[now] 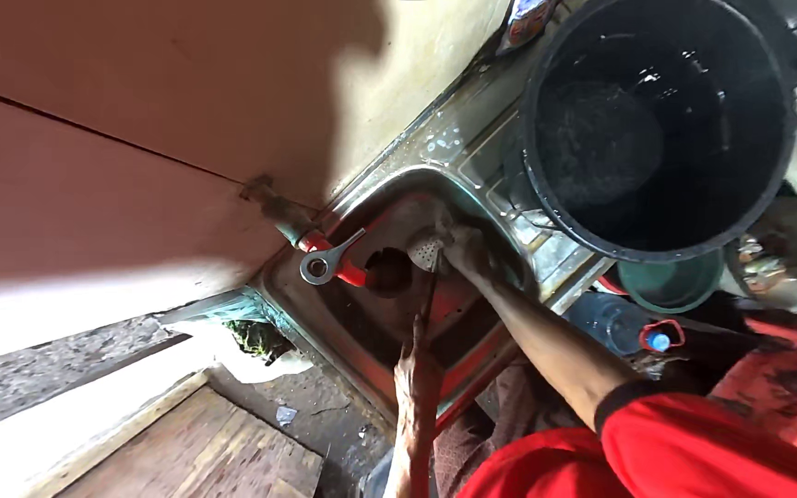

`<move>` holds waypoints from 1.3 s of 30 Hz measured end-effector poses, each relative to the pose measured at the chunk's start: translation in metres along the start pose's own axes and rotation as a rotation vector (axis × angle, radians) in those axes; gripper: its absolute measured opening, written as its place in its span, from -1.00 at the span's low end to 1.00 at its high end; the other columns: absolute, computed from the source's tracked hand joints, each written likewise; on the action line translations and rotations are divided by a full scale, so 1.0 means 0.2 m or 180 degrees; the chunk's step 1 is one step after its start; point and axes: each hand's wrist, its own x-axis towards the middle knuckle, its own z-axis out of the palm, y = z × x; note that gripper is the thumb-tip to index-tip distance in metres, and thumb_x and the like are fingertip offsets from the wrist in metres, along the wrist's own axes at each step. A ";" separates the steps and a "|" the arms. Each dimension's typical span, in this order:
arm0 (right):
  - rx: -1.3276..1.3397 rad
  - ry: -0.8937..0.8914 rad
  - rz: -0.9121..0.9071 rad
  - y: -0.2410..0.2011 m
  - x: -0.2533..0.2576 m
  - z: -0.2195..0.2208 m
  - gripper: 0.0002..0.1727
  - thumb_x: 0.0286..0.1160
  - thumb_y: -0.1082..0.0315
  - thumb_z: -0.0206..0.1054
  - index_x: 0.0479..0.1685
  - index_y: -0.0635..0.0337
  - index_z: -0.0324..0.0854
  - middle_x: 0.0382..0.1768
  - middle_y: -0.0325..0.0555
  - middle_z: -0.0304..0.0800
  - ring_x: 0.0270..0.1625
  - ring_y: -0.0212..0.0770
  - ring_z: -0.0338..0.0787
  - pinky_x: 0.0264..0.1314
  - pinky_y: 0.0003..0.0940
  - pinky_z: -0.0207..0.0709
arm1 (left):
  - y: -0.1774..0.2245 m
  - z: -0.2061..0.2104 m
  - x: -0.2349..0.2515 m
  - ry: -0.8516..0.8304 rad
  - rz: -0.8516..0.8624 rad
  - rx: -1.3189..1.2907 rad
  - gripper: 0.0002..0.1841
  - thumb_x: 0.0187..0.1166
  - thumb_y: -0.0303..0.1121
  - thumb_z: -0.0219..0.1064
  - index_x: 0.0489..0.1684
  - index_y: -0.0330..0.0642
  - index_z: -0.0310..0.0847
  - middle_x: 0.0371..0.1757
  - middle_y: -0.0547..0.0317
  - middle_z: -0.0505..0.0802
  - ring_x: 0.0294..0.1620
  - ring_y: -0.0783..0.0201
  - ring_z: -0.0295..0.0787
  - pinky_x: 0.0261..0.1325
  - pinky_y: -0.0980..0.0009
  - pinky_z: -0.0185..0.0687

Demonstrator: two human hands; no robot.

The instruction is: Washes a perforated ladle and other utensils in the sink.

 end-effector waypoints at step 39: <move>0.0315 -0.0070 -0.0129 -0.14 0.16 -0.16 -0.69 0.51 0.28 0.35 0.16 0.06 0.82 0.07 0.04 0.90 0.18 0.02 0.85 0.34 0.11 0.66 | 0.00 -0.04 -0.01 0.0215 0.0139 -0.0131 -0.39 0.66 -0.37 0.16 0.78 0.12 0.34 0.06 -0.07 0.89 -0.14 -0.02 0.91 -0.07 -0.04 0.82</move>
